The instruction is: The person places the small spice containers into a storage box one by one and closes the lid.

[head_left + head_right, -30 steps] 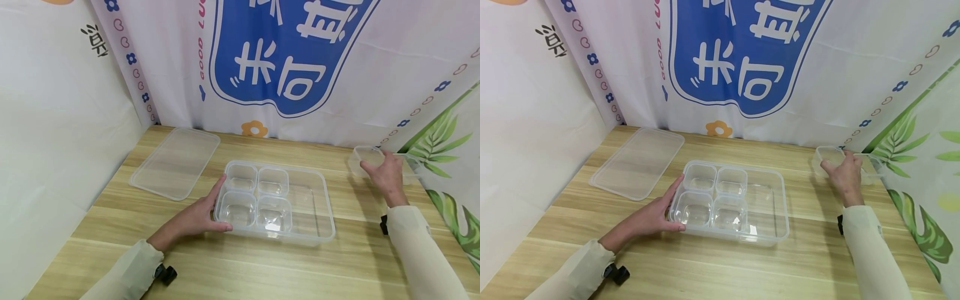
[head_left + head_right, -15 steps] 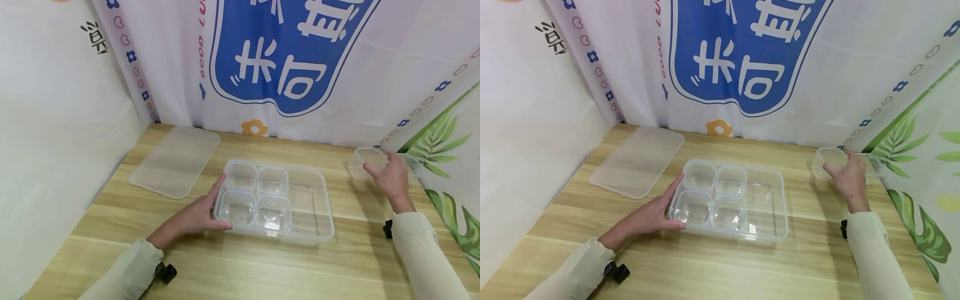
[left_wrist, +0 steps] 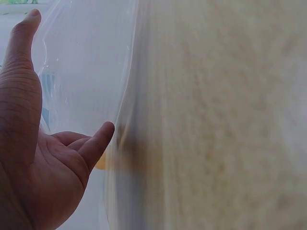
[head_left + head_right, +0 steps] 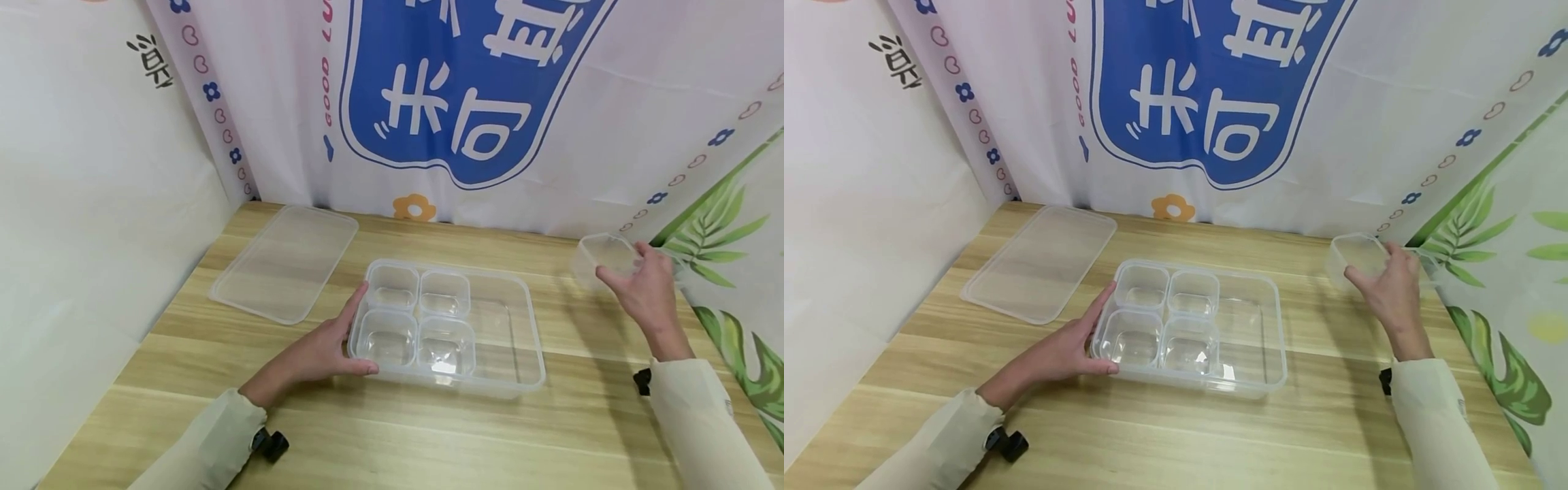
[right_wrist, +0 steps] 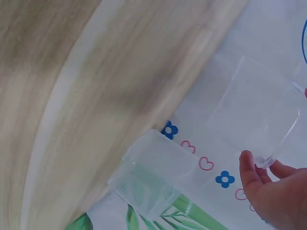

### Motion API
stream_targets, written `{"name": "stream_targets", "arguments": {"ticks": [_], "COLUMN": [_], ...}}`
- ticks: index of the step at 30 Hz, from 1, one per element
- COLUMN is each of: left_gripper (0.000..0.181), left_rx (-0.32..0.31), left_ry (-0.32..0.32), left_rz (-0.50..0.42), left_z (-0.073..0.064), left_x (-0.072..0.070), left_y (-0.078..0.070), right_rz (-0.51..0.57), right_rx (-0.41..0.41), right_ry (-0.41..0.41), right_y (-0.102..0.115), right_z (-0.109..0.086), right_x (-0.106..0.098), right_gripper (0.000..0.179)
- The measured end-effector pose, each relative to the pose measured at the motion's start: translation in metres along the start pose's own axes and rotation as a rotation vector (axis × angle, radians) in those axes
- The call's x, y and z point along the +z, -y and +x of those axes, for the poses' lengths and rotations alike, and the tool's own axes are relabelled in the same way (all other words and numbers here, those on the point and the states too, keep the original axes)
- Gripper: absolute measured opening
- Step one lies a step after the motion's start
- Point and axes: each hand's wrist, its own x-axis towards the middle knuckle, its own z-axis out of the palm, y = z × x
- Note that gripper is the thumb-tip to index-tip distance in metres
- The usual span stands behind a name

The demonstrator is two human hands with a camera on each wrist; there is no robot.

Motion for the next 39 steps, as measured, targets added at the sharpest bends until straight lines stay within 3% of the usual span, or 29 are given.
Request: {"name": "stream_targets", "arguments": {"ticks": [13, 27, 39], "left_gripper": [0.135, 0.135, 0.134], "left_rx": [0.005, 0.011, 0.012], "left_ry": [-0.002, -0.003, 0.0], "left_rz": [0.0, 0.002, 0.001], "left_z": [0.0, -0.001, 0.0], "left_x": [0.001, 0.001, 0.0], "left_y": [0.001, 0.002, 0.001], "right_rz": [-0.019, 0.009, 0.096], "right_rx": [-0.067, -0.128, -0.254], "right_ry": [0.003, 0.077, 0.126], "right_y": [0.011, 0.034, 0.061], "right_z": [-0.013, -0.03, -0.044], "right_x": [-0.009, -0.022, -0.026], "right_gripper": [0.084, 0.086, 0.082]}}
